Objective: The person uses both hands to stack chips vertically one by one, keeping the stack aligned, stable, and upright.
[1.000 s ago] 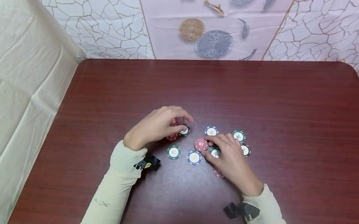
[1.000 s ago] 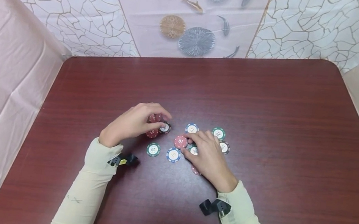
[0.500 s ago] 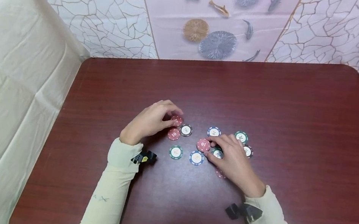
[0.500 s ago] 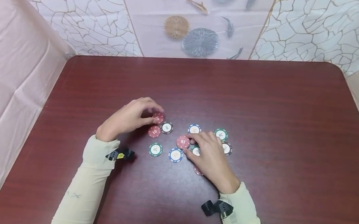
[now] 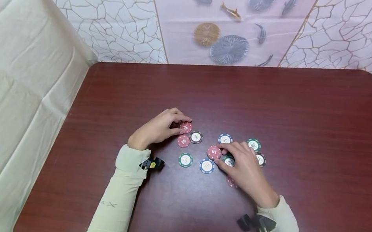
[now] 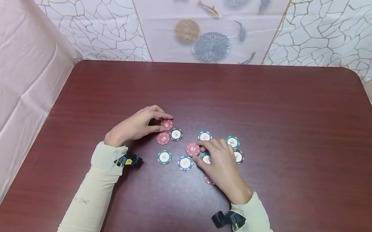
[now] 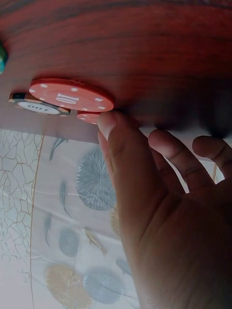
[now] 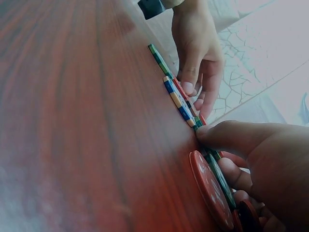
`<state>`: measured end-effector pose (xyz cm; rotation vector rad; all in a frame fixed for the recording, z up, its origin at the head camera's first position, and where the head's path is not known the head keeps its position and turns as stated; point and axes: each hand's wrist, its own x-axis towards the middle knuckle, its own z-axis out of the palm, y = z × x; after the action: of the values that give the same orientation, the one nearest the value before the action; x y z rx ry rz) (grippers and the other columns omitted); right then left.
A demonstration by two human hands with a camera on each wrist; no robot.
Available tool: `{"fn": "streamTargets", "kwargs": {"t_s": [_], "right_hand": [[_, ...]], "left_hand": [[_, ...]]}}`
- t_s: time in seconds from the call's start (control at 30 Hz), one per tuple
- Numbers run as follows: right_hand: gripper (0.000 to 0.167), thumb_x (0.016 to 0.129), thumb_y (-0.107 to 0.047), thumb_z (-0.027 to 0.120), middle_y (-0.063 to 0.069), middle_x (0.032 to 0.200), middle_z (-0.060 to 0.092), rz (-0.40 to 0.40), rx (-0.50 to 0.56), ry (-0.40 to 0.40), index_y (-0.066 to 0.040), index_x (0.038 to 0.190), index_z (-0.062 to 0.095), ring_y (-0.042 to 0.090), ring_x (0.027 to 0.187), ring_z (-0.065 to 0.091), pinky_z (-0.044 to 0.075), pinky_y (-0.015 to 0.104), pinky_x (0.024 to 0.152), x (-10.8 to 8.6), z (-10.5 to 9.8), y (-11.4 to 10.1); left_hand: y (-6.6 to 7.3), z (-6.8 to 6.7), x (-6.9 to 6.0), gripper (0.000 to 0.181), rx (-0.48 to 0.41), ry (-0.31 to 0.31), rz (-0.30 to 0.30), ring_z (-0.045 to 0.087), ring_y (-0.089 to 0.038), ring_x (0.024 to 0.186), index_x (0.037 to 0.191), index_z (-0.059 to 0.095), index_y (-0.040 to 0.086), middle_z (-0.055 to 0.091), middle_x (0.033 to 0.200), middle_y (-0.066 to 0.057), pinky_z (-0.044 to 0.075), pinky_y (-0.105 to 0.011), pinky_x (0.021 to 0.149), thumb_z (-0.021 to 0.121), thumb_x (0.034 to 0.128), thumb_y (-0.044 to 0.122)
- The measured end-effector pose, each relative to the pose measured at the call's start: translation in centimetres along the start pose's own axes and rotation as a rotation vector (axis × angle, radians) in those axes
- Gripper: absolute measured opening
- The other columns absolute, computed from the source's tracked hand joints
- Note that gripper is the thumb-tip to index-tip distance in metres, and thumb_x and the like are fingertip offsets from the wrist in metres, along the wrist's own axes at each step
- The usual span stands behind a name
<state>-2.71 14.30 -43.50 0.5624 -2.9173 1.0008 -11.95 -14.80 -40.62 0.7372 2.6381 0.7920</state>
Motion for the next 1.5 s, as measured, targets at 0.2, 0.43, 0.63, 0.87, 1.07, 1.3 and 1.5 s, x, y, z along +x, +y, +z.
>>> {"fn": "streamTargets", "kwargs": {"t_s": [0.2, 0.43, 0.63, 0.87, 1.07, 1.3, 1.5], "right_hand": [[0.042, 0.089, -0.020, 0.086, 0.006, 0.108, 0.073, 0.011, 0.001, -0.006, -0.008, 0.128, 0.074, 0.022, 0.093, 0.052, 0.039, 0.044, 0.087, -0.4, 0.1, 0.0], [0.042, 0.088, -0.020, 0.087, 0.007, 0.108, 0.073, 0.007, -0.003, 0.016, -0.008, 0.126, 0.074, 0.023, 0.092, 0.053, 0.039, 0.044, 0.085, -0.6, 0.2, 0.1], [0.041, 0.087, -0.019, 0.086, 0.007, 0.105, 0.073, -0.011, -0.005, 0.037, -0.007, 0.124, 0.075, 0.023, 0.090, 0.053, 0.039, 0.043, 0.084, -0.7, 0.1, 0.2], [0.041, 0.089, -0.019, 0.086, 0.006, 0.107, 0.073, -0.009, 0.003, 0.026, -0.008, 0.127, 0.074, 0.022, 0.091, 0.052, 0.039, 0.044, 0.085, -0.7, 0.0, 0.1], [0.042, 0.088, -0.021, 0.087, 0.005, 0.104, 0.072, -0.019, 0.001, 0.025, -0.008, 0.127, 0.074, 0.022, 0.090, 0.052, 0.039, 0.043, 0.085, -0.6, 0.1, 0.0], [0.042, 0.089, -0.022, 0.086, 0.004, 0.104, 0.072, -0.033, -0.014, 0.033, -0.008, 0.127, 0.074, 0.023, 0.091, 0.053, 0.040, 0.044, 0.085, -0.4, 0.1, 0.1], [0.043, 0.089, -0.023, 0.086, 0.004, 0.103, 0.071, -0.034, -0.014, 0.028, -0.009, 0.128, 0.074, 0.023, 0.091, 0.052, 0.040, 0.044, 0.085, -0.3, 0.0, 0.0]], "left_hand": [[0.0, 0.5, -0.1, 0.035, -0.023, 0.009, 0.001, 0.056, -0.025, 0.128, 0.134, 0.072, 0.011, 0.065, 0.132, -0.008, 0.045, -0.039, 0.111, 0.073, 0.0990, 0.006], [0.1, 0.4, 0.3, 0.034, -0.031, 0.034, 0.045, 0.061, -0.026, 0.116, 0.128, 0.072, 0.011, 0.067, 0.126, -0.006, 0.050, -0.039, 0.105, 0.077, 0.0950, 0.002], [0.1, 0.1, 0.4, 0.033, -0.017, 0.033, 0.070, 0.063, -0.023, 0.108, 0.129, 0.073, 0.009, 0.069, 0.122, -0.005, 0.053, -0.035, 0.098, 0.077, 0.0959, 0.004], [0.1, -0.4, -0.1, 0.038, -0.010, -0.011, 0.055, 0.063, -0.022, 0.106, 0.134, 0.072, 0.006, 0.069, 0.122, -0.009, 0.053, -0.035, 0.096, 0.075, 0.0961, 0.008], [-0.2, -0.5, -0.3, 0.038, 0.018, -0.024, 0.027, 0.064, -0.021, 0.100, 0.134, 0.073, 0.006, 0.069, 0.117, -0.008, 0.054, -0.033, 0.089, 0.076, 0.0964, 0.011], [-0.4, -0.4, -0.2, 0.032, 0.015, 0.018, 0.017, 0.063, -0.015, 0.086, 0.124, 0.077, 0.007, 0.071, 0.104, -0.003, 0.054, -0.029, 0.077, 0.081, 0.0952, 0.021], [-0.3, -0.4, -0.2, 0.032, 0.035, 0.042, 0.020, 0.062, -0.012, 0.082, 0.118, 0.078, 0.007, 0.068, 0.094, 0.001, 0.053, -0.029, 0.074, 0.080, 0.0962, 0.031]]}}
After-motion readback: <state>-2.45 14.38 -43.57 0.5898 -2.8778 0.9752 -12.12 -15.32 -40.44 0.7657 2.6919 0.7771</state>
